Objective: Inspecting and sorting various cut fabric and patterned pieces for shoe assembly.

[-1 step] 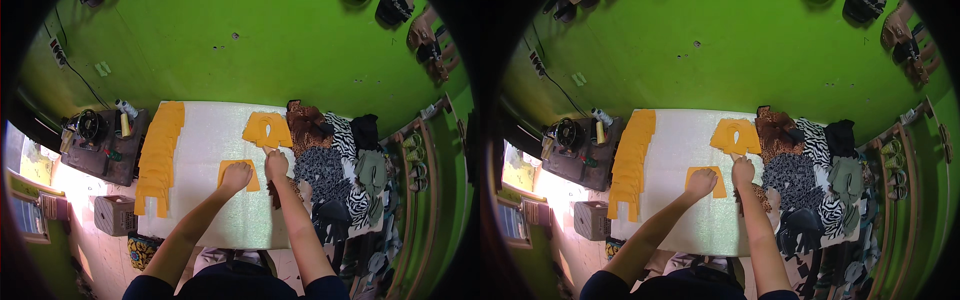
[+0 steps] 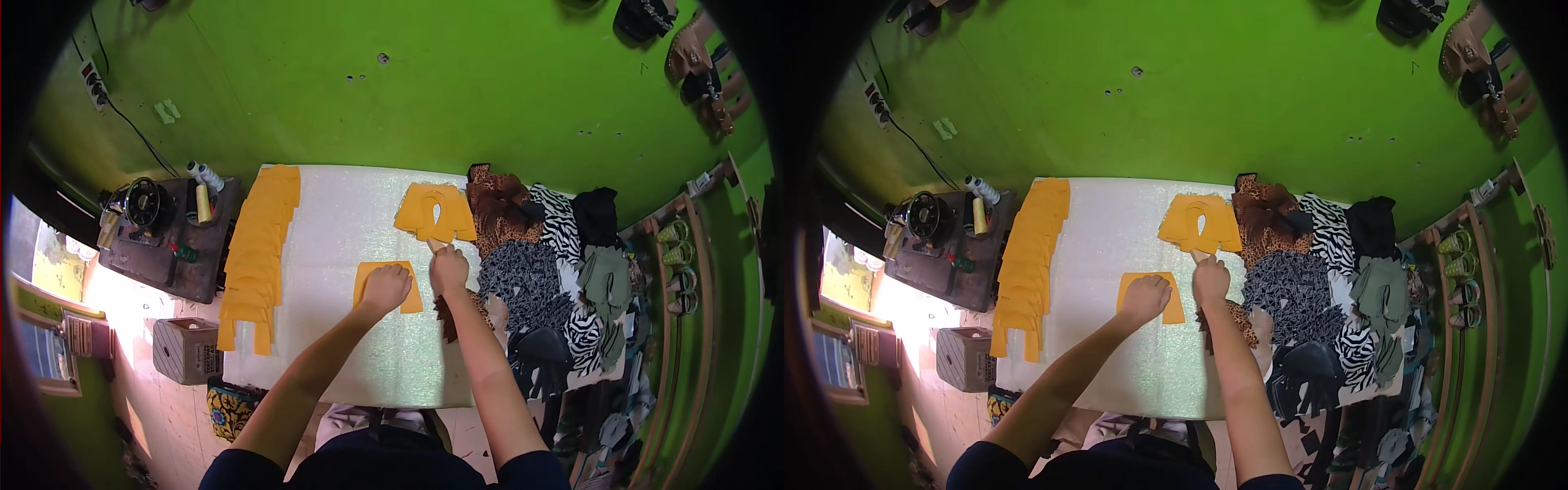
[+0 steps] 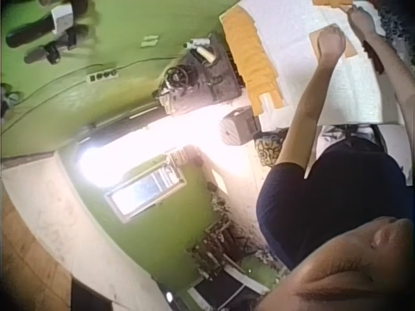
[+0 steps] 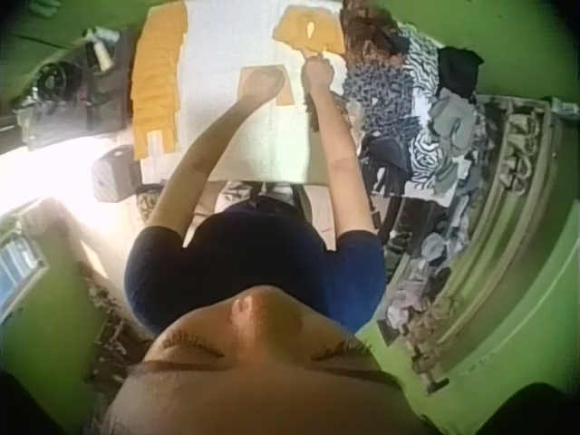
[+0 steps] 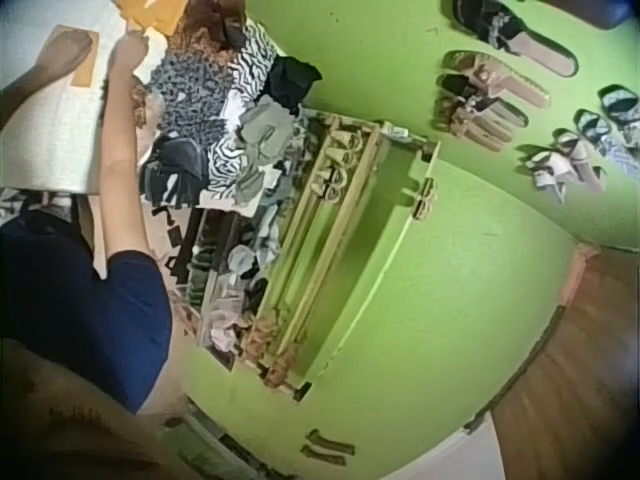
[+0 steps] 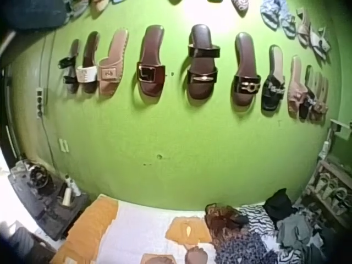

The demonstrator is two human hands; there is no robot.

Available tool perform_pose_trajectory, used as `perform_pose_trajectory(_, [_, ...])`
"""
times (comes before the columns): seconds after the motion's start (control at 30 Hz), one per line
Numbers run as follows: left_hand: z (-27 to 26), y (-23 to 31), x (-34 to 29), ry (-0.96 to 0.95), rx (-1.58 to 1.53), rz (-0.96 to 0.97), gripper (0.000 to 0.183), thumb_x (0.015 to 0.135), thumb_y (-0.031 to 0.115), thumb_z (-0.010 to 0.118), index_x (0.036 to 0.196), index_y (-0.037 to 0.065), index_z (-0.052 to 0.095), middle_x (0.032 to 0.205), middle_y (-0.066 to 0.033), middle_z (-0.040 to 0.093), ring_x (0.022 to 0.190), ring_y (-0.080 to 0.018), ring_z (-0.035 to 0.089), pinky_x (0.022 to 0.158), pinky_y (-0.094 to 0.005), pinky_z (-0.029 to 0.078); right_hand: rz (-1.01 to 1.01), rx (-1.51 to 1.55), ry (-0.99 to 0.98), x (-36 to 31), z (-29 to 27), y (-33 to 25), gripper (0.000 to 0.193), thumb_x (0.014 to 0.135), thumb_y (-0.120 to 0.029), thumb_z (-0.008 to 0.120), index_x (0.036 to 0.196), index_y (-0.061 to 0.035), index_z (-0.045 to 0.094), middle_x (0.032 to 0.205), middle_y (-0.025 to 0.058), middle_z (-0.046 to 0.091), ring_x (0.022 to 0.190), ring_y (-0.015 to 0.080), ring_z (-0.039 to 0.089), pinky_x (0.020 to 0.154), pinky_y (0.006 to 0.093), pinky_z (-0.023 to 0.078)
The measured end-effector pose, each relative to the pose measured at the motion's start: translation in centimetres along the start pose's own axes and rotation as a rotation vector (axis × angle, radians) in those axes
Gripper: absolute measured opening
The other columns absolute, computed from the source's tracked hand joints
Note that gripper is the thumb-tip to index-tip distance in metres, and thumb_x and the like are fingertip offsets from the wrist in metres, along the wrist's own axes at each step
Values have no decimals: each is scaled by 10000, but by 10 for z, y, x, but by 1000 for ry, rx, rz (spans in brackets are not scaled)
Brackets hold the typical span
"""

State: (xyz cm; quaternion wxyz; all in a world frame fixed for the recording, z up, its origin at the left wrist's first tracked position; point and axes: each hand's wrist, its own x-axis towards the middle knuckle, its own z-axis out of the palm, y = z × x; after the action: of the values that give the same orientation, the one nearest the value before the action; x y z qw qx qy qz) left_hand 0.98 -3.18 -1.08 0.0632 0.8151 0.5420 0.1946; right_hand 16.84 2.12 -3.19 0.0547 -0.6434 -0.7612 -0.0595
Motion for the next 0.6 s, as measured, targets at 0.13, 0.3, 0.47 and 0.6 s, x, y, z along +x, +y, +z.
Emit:
perform_pose_trajectory(0.13, [-4, 7, 9, 75, -169, -88, 168, 799, 201, 518, 799, 43, 573, 777, -110, 567, 721, -266, 569, 628, -389, 457, 307, 595, -21, 7, -4, 3, 143, 772, -121, 539, 795, 6, 601, 791, 122, 594, 681, 221, 574, 609, 291, 461])
perform_pose_trajectory(0.3, [-1, 17, 18, 148, -436, -336, 246, 817, 223, 533, 930, 8, 567, 877, -145, 585, 763, -261, 594, 666, -357, 478, 674, 1691, -27, -8, 3, 4, 151, 859, -128, 510, 863, 13, 564, 794, 34, 578, 618, 116, 538, 545, 236, 430])
perform_pose_trajectory(0.47, [-3, 6, 18, -54, -1141, -646, 340, 825, 266, 565, 1013, -17, 544, 834, -138, 582, 742, -183, 596, 697, -306, 483, 607, 1871, -245, -15, -17, -16, 132, 810, -78, 562, 923, -26, 520, 711, 18, 533, 610, 67, 503, 532, 181, 419])
perform_pose_trajectory(0.6, [-18, -19, 18, -129, -1005, -670, 292, 817, 198, 573, 1032, 3, 543, 793, -108, 579, 719, -165, 570, 708, -302, 474, 464, 1831, -253, -13, -21, -22, 149, 808, -94, 573, 929, -18, 531, 712, 11, 544, 573, 71, 506, 512, 186, 424])
